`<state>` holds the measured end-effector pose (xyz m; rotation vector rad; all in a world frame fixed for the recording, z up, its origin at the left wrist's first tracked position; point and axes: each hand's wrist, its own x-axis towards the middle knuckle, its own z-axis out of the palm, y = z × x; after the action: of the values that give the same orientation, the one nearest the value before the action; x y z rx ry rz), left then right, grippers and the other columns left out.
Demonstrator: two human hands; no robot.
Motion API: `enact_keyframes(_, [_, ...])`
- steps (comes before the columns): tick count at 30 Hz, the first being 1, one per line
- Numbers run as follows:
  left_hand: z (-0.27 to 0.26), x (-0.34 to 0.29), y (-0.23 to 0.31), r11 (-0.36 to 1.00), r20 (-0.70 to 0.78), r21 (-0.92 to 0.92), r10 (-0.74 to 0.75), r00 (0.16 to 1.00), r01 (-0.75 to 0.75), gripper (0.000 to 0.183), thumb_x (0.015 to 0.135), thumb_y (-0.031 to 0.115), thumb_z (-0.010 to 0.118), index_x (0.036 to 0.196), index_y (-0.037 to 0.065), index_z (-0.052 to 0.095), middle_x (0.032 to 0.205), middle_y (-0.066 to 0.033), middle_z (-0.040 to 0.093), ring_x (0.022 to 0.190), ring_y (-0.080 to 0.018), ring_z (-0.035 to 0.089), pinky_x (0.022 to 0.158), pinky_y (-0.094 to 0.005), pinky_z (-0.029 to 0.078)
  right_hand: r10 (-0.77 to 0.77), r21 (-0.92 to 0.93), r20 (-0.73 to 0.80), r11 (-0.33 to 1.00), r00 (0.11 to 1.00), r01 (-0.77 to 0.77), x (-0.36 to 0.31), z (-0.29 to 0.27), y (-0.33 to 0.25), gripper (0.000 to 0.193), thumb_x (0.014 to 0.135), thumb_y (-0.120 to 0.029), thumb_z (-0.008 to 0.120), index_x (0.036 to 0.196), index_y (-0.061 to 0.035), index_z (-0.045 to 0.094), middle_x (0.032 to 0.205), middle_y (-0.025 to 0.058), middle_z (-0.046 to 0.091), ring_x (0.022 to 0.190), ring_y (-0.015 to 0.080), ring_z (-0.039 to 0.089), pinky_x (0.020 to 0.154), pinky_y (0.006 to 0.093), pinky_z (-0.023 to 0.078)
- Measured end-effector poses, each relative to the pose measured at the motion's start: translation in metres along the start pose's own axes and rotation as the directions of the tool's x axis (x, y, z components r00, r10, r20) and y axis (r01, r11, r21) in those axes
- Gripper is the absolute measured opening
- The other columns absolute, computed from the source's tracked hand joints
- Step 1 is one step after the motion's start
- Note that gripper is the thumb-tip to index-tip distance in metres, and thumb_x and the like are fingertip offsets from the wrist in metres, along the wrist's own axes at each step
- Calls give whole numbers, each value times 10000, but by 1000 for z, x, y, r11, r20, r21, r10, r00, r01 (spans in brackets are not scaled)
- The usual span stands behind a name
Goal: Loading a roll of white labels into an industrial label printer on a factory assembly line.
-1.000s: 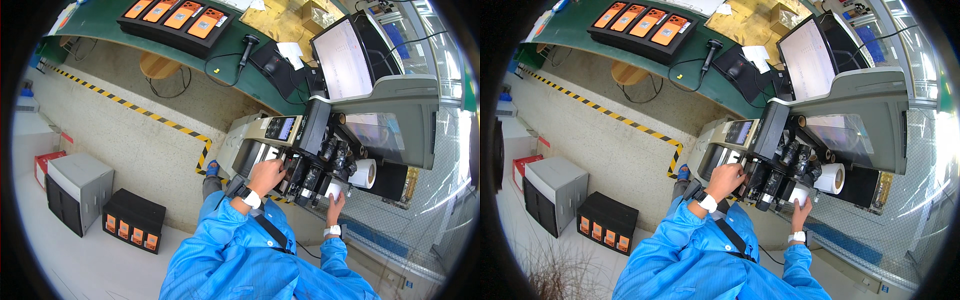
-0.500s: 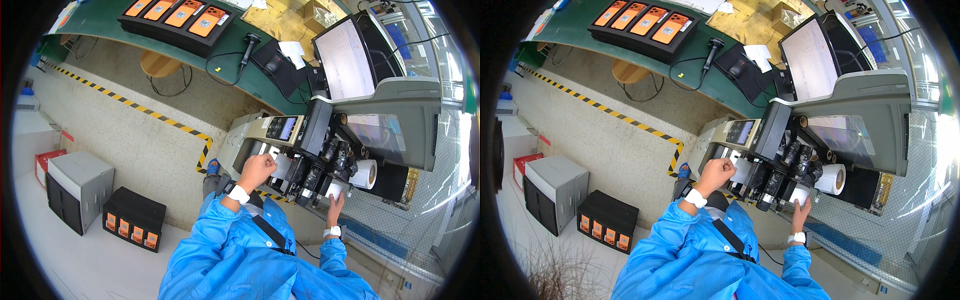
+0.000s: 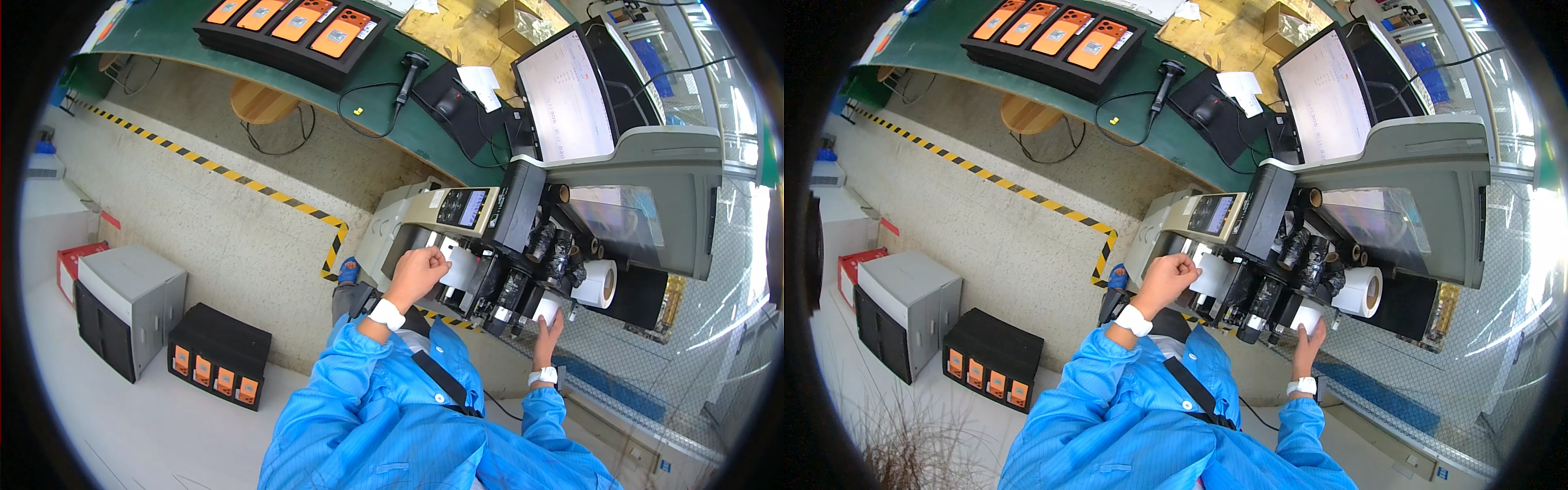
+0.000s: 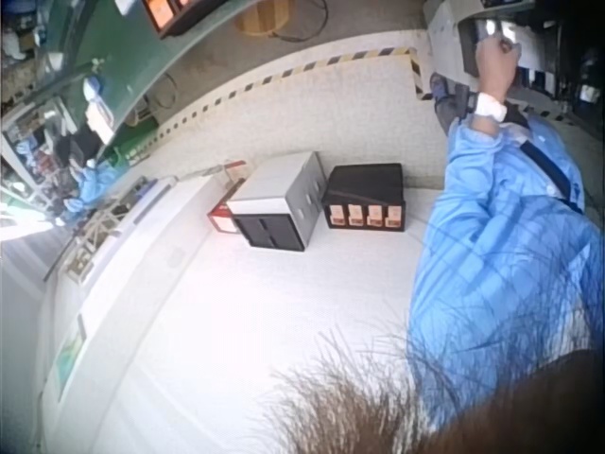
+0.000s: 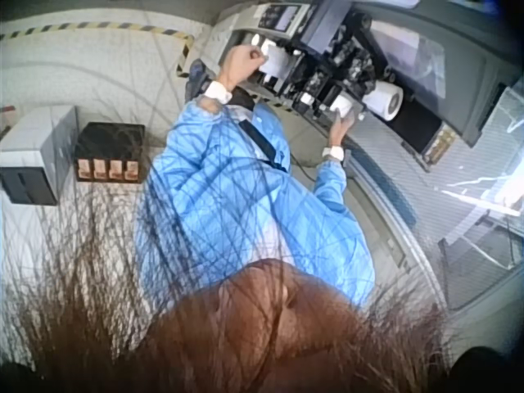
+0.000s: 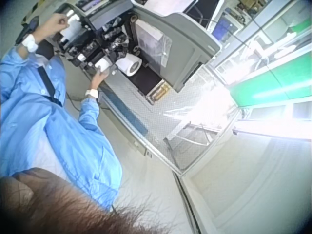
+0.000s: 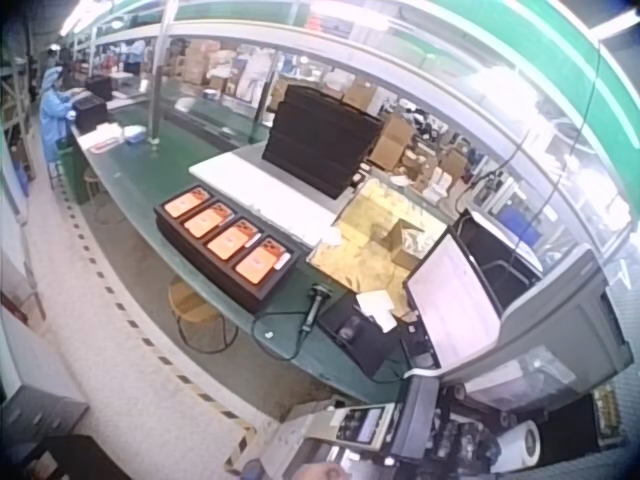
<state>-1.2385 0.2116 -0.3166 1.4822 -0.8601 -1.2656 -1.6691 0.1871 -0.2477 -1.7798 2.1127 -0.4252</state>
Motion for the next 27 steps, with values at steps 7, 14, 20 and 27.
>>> enact_keyframes(7, [7, 4, 2, 998, 17, 57, -27, 999, 26, 257, 827, 272, 750, 815, 18, 720, 692, -156, 682, 667, -326, 690, 641, -414, 525, 37, 162, 43, 986, 998, -43, 2, -5, 10, 660, 989, -204, 612, 1558, 0, 346, 1586, 192, 326, 1480, 324, 301, 1228, 397, 207])
enact_keyframes(14, [11, 2, 4, 998, 9, 64, -11, 1000, 11, 274, 827, 278, 768, 789, 15, 699, 626, -105, 628, 583, -261, 623, 582, -382, 477, 42, 125, 71, 991, 997, -51, 4, -7, 13, 676, 1014, -259, 580, 1570, 18, 314, 1631, 190, 289, 1516, 304, 268, 1235, 380, 218])
enact_keyframes(20, [8, 1, 13, 996, 21, 82, -36, 999, 34, 309, 819, 307, 782, 784, 17, 681, 600, -88, 603, 562, -243, 607, 559, -374, 459, 64, 156, 1, 986, 998, -64, 0, -4, 7, 672, 1004, -258, 605, 1559, 15, 340, 1614, 191, 321, 1501, 313, 294, 1231, 386, 224])
enact_keyframes(27, [13, -2, 10, 996, 46, 83, 6, 999, -10, 282, 830, 314, 749, 804, 37, 707, 660, -119, 660, 630, -315, 664, 601, -419, 500, 46, 136, -11, 990, 999, -44, -3, -3, -7, 664, 990, -243, 629, 1545, 13, 371, 1600, 194, 352, 1484, 317, 322, 1226, 390, 225])
